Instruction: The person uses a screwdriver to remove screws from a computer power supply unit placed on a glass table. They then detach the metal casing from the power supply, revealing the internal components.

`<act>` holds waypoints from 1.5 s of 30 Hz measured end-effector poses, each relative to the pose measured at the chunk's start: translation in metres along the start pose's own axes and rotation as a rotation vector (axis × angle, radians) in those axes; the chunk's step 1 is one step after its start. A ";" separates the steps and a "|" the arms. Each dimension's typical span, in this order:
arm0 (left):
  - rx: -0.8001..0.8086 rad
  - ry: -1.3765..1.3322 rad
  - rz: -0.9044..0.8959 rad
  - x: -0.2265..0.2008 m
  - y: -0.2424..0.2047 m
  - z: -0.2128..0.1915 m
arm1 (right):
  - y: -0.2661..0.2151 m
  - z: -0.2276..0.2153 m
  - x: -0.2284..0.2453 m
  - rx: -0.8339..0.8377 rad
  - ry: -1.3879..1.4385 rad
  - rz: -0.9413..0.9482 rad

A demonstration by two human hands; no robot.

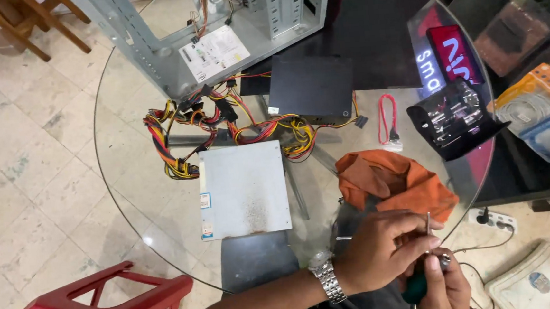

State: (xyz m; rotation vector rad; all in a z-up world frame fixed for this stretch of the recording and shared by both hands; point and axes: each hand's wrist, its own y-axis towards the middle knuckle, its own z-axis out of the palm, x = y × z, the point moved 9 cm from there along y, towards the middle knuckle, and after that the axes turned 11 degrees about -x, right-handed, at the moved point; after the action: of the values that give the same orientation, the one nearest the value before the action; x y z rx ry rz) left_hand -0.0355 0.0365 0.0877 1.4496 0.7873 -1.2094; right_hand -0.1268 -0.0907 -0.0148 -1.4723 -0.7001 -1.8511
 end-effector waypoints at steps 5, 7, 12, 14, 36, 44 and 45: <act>-0.125 0.056 -0.084 0.000 -0.008 -0.045 | -0.023 0.016 -0.016 0.197 -0.042 0.081; -0.125 -0.100 -0.063 -0.001 -0.009 -0.054 | -0.030 0.017 -0.027 0.210 -0.169 0.117; -0.144 -0.130 -0.227 0.006 -0.013 -0.073 | -0.036 0.027 -0.012 0.269 -0.523 0.225; -0.143 -0.169 -0.293 0.015 -0.016 -0.074 | -0.036 0.022 -0.009 0.267 -0.787 0.360; -0.060 0.121 -0.064 0.000 -0.017 -0.062 | -0.025 0.051 0.017 0.492 -0.557 -0.127; 0.049 0.102 -0.118 0.004 -0.023 -0.046 | -0.037 0.033 -0.003 0.514 -0.236 0.146; 0.062 0.090 -0.129 0.003 -0.023 -0.045 | -0.038 0.036 -0.004 0.542 -0.245 0.210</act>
State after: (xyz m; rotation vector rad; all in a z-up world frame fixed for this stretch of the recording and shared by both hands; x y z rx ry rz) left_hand -0.0439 0.0847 0.0756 1.5314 0.9244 -1.2823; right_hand -0.1331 -0.0385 -0.0105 -1.3516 -1.0254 -1.2061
